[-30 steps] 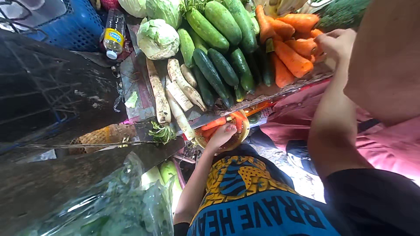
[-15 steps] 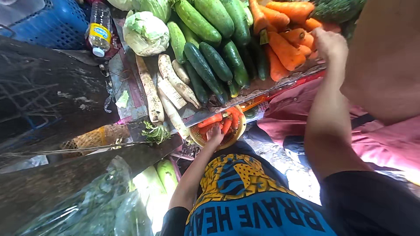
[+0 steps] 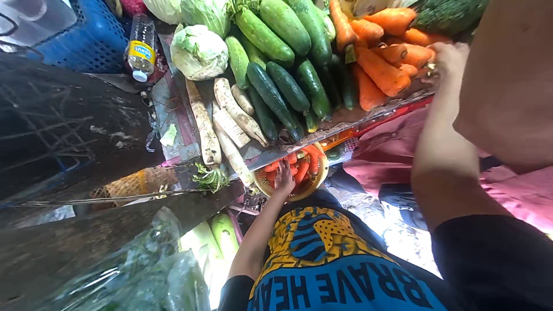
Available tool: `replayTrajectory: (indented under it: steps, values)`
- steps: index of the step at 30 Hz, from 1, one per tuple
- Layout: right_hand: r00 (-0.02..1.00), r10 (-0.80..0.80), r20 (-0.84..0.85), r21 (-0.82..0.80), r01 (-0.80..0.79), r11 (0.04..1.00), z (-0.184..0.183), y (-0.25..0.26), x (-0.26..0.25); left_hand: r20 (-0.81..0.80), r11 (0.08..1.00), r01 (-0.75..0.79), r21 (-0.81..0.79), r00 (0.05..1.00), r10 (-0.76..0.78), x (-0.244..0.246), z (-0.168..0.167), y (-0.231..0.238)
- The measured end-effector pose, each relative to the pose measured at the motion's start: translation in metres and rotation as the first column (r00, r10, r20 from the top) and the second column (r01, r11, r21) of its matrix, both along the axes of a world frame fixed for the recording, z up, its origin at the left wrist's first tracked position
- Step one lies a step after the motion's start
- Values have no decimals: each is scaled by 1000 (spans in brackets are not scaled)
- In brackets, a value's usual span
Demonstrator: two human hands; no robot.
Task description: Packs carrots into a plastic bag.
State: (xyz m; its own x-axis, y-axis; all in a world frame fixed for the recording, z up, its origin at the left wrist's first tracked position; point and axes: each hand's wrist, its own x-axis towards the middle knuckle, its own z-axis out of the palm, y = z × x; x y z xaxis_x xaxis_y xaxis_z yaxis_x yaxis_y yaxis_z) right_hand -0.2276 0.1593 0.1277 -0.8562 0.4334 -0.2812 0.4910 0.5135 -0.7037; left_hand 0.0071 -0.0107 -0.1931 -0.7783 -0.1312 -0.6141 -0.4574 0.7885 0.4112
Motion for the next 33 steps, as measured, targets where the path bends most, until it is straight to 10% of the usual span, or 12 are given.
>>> replayTrajectory:
  steps: [22, 30, 33]
  values:
    - [998, 31, 58, 30, -33, 999, -15, 26, -8, -38, 998, -26, -65, 999, 23, 0, -16, -25]
    - [911, 133, -389, 31, -131, 991, -48, 35, 30, -65, 964, 49, -260, 995, -69, 1, -20, -11]
    - [765, 442, -469, 252, -363, 897, -106, 54, 92, 12, 963, 46, -265, 999, -45, -7, -14, -10]
